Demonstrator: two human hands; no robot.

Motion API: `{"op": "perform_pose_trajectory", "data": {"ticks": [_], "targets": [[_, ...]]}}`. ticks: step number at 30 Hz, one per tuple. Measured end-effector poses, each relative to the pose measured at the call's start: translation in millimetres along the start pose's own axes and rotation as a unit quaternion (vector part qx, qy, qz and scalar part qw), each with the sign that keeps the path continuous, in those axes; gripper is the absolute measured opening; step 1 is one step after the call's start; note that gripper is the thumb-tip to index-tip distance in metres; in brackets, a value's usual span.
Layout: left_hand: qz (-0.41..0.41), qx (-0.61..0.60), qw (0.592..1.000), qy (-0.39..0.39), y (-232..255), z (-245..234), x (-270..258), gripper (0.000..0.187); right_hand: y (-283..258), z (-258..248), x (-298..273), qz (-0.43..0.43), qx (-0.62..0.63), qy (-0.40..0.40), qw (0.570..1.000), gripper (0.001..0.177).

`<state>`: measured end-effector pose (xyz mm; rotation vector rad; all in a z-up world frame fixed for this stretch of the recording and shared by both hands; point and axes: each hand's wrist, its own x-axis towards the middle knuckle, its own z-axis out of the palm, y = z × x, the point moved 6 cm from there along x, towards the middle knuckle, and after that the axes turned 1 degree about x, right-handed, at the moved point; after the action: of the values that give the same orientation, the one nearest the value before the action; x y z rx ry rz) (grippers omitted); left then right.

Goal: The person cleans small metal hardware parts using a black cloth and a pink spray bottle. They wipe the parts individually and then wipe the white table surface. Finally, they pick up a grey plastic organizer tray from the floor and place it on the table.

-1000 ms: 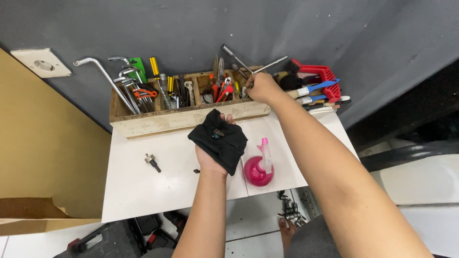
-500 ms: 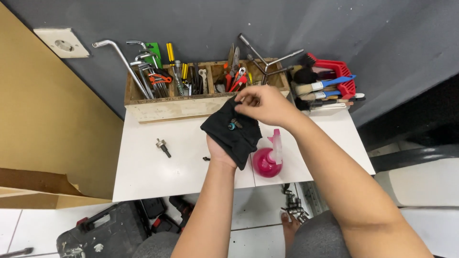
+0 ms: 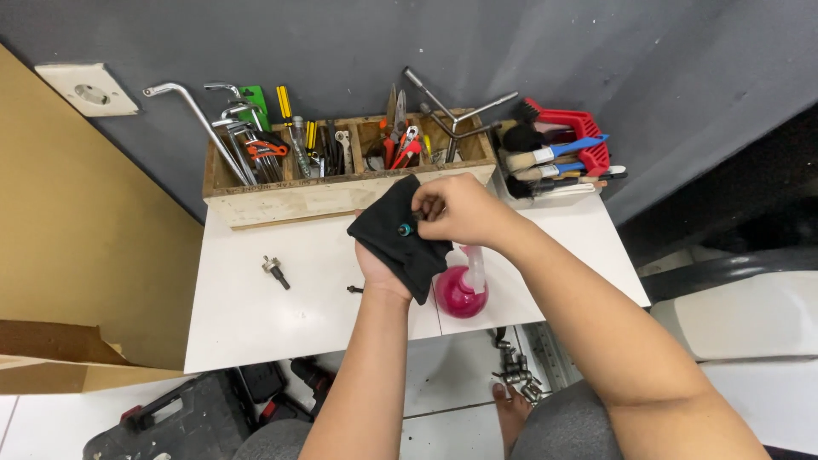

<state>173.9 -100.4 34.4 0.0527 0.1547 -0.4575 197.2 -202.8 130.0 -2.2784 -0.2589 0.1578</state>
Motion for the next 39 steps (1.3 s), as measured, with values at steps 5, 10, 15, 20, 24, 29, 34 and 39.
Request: {"op": "perform_pose_trajectory", "data": {"ticks": [5,10,15,20,24,29,34,39], "targets": [[0.0,0.002,1.0,0.003,-1,-3,7,0.078,41,-26,26,-0.015,0.187,0.115,0.976,0.045],[0.003,0.005,1.0,0.005,-4,-9,14,0.079,69,-66,42,-0.057,0.084,0.271,0.957,0.034],[0.008,0.007,1.0,0.014,-3,-18,17,0.079,106,-63,61,0.004,-0.064,0.274,0.96,0.029],[0.014,0.009,1.0,0.019,1,-22,20,0.08,112,-58,67,0.079,-0.066,0.248,0.963,0.026],[0.019,0.008,0.999,0.029,4,-26,18,0.08,113,-55,68,0.107,-0.076,0.221,0.966,0.027],[0.025,0.007,0.999,0.033,5,-24,16,0.081,93,-57,56,0.095,-0.083,0.178,0.976,0.027],[0.038,0.003,0.998,0.043,5,-23,13,0.081,49,-54,48,-0.017,-0.027,0.148,0.988,0.027],[0.042,0.001,0.998,0.047,5,-20,14,0.082,-27,-24,15,-0.054,0.037,-0.022,0.998,0.032]]}}
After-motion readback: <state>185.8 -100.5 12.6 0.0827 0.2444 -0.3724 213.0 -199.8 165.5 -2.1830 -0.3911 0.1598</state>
